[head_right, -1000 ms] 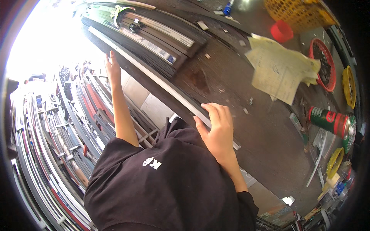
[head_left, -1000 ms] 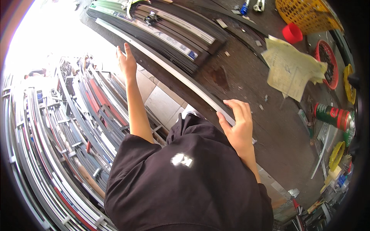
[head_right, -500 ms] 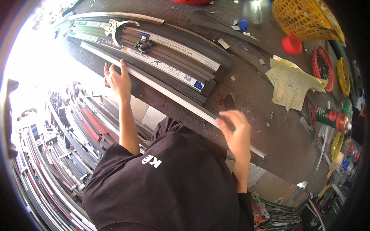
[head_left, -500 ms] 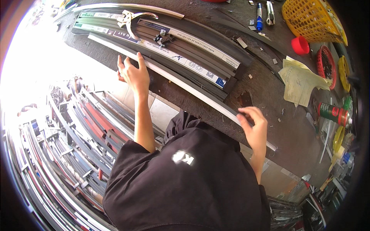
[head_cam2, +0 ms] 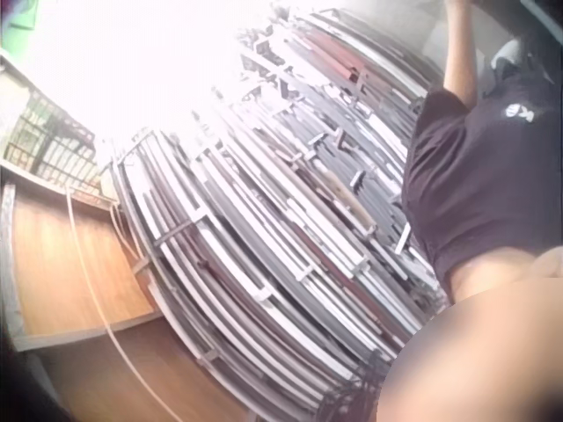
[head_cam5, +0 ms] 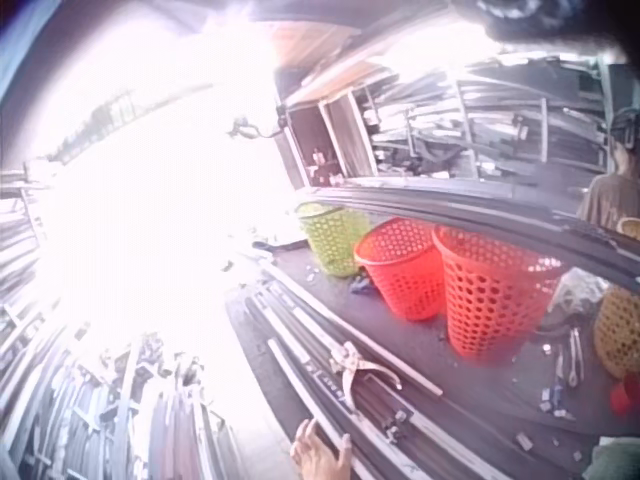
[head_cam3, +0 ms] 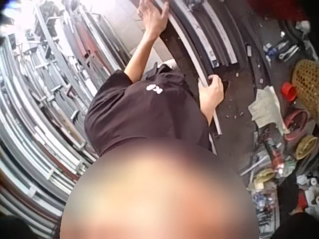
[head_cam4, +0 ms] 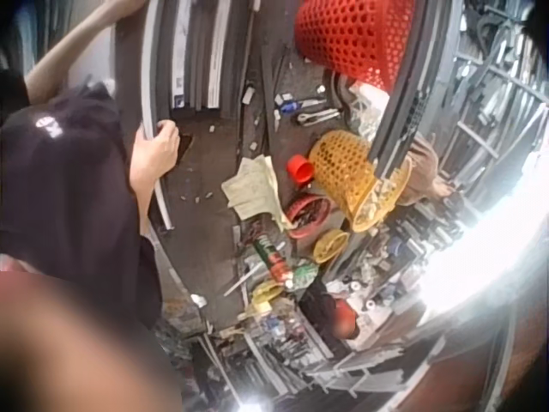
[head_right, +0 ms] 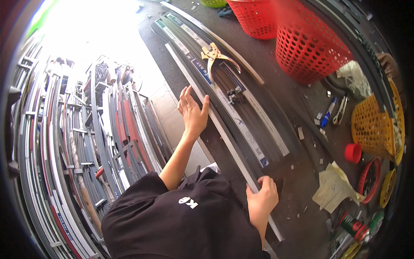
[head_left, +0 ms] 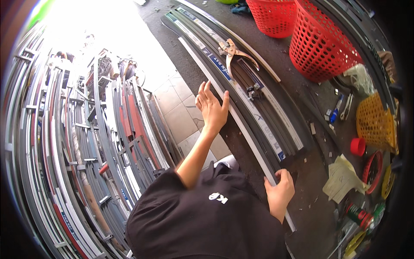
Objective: The person assembles window frame components on a workbench. They align and insert small plastic pieces into metal profiles, use pliers to secure parts, and repeatedly reposition the profiles to fit components. The person handles multiple profiles and small parts throughout the clip.
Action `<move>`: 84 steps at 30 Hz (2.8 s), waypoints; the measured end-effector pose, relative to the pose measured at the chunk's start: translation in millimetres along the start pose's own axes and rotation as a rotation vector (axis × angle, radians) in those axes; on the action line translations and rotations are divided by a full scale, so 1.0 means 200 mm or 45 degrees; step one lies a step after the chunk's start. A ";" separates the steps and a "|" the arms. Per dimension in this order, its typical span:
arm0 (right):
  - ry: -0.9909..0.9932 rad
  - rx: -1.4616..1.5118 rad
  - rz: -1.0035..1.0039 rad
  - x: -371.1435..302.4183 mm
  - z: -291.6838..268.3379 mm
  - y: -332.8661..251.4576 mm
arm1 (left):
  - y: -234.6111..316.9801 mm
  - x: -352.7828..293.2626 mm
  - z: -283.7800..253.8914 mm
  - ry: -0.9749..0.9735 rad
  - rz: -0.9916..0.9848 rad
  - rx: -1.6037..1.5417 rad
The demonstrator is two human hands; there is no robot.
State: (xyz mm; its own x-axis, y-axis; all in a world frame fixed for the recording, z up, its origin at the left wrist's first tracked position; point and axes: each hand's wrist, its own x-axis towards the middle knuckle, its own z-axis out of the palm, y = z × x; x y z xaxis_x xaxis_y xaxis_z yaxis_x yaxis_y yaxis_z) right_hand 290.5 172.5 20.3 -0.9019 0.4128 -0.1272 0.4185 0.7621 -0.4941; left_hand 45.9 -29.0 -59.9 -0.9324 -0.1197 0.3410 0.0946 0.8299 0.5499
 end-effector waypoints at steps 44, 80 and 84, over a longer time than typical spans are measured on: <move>1.248 0.193 0.184 0.97 0.80 -1.18 | -1.90 3.29 0.19 -0.394 0.397 0.190; 0.291 0.243 0.641 0.03 -0.01 0.00 | -1.09 2.13 -0.01 0.633 0.477 -0.190; 0.209 0.163 0.451 0.07 0.02 0.10 | -0.67 1.60 -0.12 0.706 0.372 -0.357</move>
State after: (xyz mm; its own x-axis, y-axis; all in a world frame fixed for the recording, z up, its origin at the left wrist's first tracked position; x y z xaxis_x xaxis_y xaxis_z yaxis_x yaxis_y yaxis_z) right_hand 286.4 191.5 4.4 -0.6710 0.7206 -0.1747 0.6741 0.4946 -0.5486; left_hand -257.4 -191.7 -7.2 -0.5454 -0.2359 0.8043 0.4714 0.7071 0.5270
